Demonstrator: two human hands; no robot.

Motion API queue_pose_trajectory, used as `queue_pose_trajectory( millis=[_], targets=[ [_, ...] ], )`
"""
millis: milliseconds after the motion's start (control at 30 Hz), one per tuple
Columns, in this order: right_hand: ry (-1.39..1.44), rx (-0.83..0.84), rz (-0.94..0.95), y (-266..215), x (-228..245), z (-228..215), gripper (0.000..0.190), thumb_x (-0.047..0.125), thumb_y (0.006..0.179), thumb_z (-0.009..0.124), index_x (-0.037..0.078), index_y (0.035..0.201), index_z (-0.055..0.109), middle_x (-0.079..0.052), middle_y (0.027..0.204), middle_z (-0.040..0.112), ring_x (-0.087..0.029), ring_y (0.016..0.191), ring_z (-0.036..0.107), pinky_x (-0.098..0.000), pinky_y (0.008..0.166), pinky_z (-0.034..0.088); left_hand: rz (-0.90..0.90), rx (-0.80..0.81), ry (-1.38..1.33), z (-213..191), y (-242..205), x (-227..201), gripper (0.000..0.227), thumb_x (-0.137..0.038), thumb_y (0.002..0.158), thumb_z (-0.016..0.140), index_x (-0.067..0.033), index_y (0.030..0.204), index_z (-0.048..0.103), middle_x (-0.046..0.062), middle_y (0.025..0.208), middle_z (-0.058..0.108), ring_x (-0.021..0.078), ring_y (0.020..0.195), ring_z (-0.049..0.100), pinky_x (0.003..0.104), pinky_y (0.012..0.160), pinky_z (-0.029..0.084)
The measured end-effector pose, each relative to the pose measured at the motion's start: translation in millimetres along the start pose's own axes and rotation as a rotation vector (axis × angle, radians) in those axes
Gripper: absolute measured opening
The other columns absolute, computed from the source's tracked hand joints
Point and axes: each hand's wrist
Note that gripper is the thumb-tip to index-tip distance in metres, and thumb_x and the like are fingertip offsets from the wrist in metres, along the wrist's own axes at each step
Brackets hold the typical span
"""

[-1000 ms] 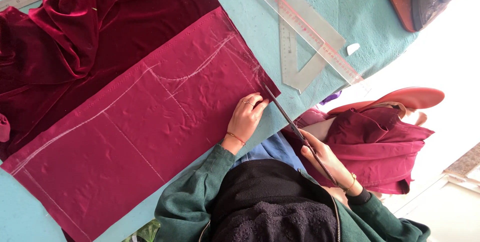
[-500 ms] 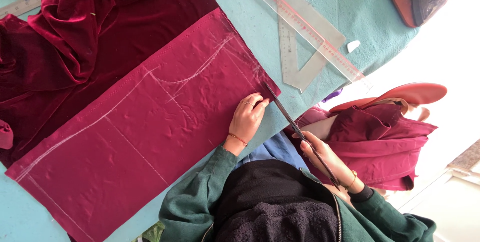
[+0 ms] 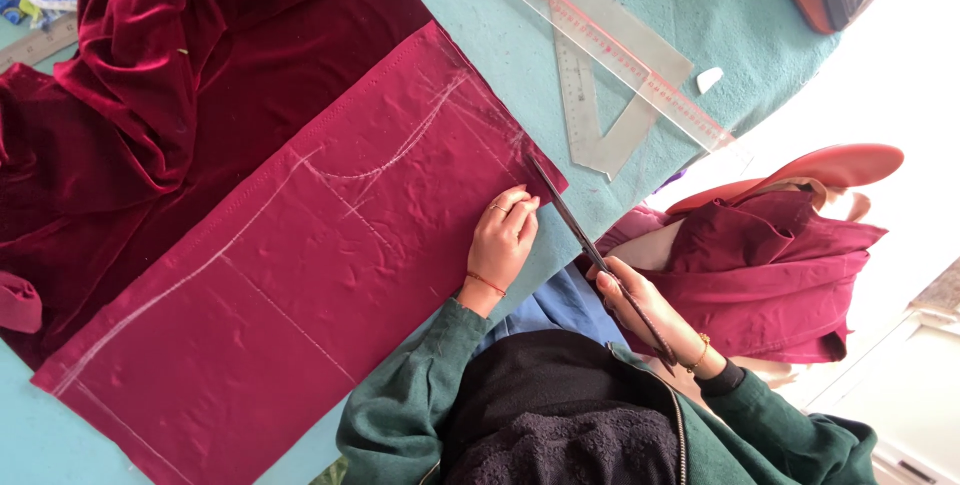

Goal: The person marks a piece of maroon fabric using a paper pattern, a ruler, and chalk. They then use shears to cut the fabric along the marked lines, separating the main piece from the excess material.

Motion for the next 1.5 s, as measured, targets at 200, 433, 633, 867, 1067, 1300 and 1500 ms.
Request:
queue_pose_trajectory(
  millis=[200,433,633,867,1067,1300,1500],
  targets=[
    [0.193,-0.019,-0.061,-13.7,12.3,17.7,0.039,0.039,0.107,0.04,0.007,0.11,0.062,-0.004,0.058,0.047,-0.011,0.043,0.044,-0.0228,0.034,0.034,-0.158,-0.025,-0.169,-12.1,7.7,-4.5,0.013,-0.002,0.092,0.068,-0.0114,0.099,0.071,0.002,0.104,0.069,0.0224,0.108,0.073,0.036,0.095,0.059],
    [0.187,-0.066,-0.055,-5.3,16.8,38.9,0.039,0.042,0.107,0.042,0.008,0.104,0.062,-0.007,0.061,0.05,-0.014,0.044,0.049,-0.0275,0.036,0.04,-0.231,-0.017,-0.283,-18.1,12.3,-5.0,0.013,0.0,0.088,0.069,-0.0101,0.095,0.07,0.004,0.101,0.071,0.0252,0.104,0.073,0.038,0.092,0.059],
    [0.211,-0.112,-0.059,-4.2,21.8,55.3,0.039,0.04,0.108,0.041,0.008,0.097,0.059,-0.007,0.059,0.05,-0.014,0.044,0.05,-0.0263,0.036,0.04,-0.284,-0.012,-0.344,-21.2,12.4,-3.9,0.011,0.0,0.089,0.069,-0.0097,0.095,0.07,0.005,0.103,0.072,0.0262,0.104,0.073,0.039,0.091,0.058],
    [0.48,-0.101,-0.065,-2.0,14.6,81.5,0.044,0.042,0.111,0.035,0.003,0.107,0.056,-0.004,0.068,0.038,-0.008,0.048,0.038,-0.0192,0.037,0.033,-0.33,-0.038,-0.409,-25.3,16.9,-1.8,0.009,0.0,0.089,0.069,-0.0089,0.092,0.069,0.007,0.101,0.073,0.0276,0.1,0.074,0.039,0.089,0.058],
    [0.454,-0.116,-0.099,5.4,23.7,92.6,0.046,0.039,0.111,0.033,-0.001,0.113,0.056,-0.008,0.074,0.043,-0.01,0.05,0.042,-0.0214,0.04,0.038,-0.339,-0.026,-0.434,-27.0,17.3,0.7,0.009,-0.001,0.088,0.07,-0.0092,0.091,0.069,0.006,0.1,0.074,0.0272,0.1,0.074,0.039,0.089,0.058],
    [0.513,-0.171,-0.035,12.6,25.3,102.8,0.048,0.047,0.11,0.04,0.002,0.107,0.057,-0.007,0.071,0.038,-0.01,0.048,0.039,-0.0211,0.038,0.035,-0.344,-0.015,-0.455,-26.1,16.2,3.9,0.009,-0.001,0.088,0.07,-0.0095,0.092,0.07,0.006,0.1,0.074,0.0272,0.099,0.074,0.039,0.089,0.057],
    [0.632,-0.159,0.001,12.6,35.6,111.0,0.054,0.051,0.11,0.037,0.001,0.112,0.054,-0.002,0.072,0.033,-0.007,0.047,0.035,-0.0199,0.036,0.034,-0.349,-0.018,-0.458,-26.4,15.7,4.5,0.01,-0.001,0.087,0.071,-0.0095,0.093,0.07,0.006,0.1,0.074,0.0273,0.099,0.074,0.039,0.089,0.057]
  ],
)
Point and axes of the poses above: each hand's wrist, its own y-axis towards the middle knuckle, its own z-axis out of the palm, x = y × z
